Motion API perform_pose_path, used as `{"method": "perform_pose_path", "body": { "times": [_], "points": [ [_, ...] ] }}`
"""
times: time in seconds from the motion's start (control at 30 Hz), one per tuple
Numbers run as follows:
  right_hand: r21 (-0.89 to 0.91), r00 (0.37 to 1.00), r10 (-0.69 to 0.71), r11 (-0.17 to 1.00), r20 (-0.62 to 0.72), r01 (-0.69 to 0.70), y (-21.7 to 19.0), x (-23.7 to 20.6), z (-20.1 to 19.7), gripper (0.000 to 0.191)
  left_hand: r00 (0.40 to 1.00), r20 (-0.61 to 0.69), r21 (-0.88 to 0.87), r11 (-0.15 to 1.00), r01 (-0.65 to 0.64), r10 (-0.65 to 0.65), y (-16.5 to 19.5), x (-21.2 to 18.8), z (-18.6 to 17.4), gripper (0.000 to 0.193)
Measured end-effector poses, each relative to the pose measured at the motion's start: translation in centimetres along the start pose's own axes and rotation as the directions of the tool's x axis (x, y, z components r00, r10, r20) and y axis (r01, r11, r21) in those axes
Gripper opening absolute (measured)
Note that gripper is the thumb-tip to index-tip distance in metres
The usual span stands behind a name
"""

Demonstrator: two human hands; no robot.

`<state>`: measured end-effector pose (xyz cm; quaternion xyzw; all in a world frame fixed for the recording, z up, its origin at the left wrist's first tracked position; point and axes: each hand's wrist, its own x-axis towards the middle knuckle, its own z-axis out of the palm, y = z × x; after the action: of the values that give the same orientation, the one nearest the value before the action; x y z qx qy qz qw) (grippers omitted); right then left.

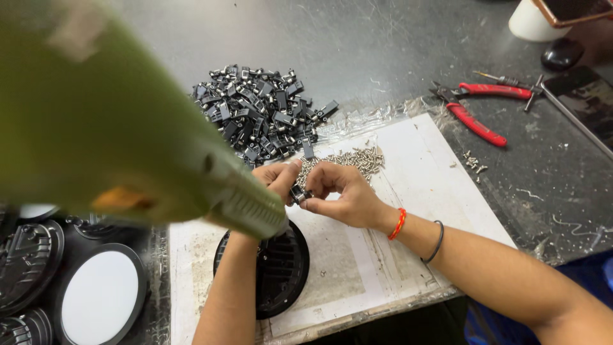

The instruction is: The person uses a green power screwdriver to fasten small black plastic components onto a circular black base using screws. They repeatedly pick up components and screws, align them, and drive the screws in, then move the finished unit aside.

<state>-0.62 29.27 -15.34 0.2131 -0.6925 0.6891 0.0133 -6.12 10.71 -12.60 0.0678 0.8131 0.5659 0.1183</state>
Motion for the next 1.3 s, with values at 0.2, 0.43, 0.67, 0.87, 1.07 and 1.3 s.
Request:
{"method": "perform_pose_path", "body": {
  "times": [0.2, 0.43, 0.67, 0.87, 1.07, 1.3],
  "points": [
    [0.055, 1.0, 0.005, 0.998, 0.01, -0.006, 0.0, 0.1, 0.2, 0.018, 0.97, -0.011, 0.066, 0.968, -0.243, 0.244, -1.7, 0.3, -0.6, 0.025],
    [0.107, 0.992, 0.09, 0.991, -0.091, -0.08, 0.3, 0.0, 0.3, 0.016, 0.886, -0.036, 0.061, 0.886, -0.46, 0.463, -1.6, 0.5, -0.7, 0.019],
    [0.267, 0.968, 0.178, 0.955, -0.175, -0.127, 0.5, 0.5, 0.2, 0.015, 0.984, -0.148, 0.214, 0.975, -0.063, 0.096, 0.7, 0.1, -0.1, 0.052],
    [0.242, 0.947, 0.139, 0.968, -0.289, -0.068, 0.4, 0.4, 0.2, 0.009, 0.994, -0.112, 0.06, 0.998, 0.003, 0.003, 1.5, -0.9, -0.1, 0.051],
    [0.117, 0.939, 0.087, 0.992, -0.334, -0.051, 0.3, 0.3, 0.2, 0.007, 0.991, -0.097, 0.068, 0.994, -0.082, 0.089, 1.5, -0.7, -0.1, 0.049],
    [-0.026, 0.939, -0.002, 1.0, -0.345, -0.007, 0.1, 0.2, -0.1, 0.006, 0.996, -0.022, -0.108, 0.99, -0.086, 0.084, 0.3, -0.6, -0.3, 0.034]
  ]
}}
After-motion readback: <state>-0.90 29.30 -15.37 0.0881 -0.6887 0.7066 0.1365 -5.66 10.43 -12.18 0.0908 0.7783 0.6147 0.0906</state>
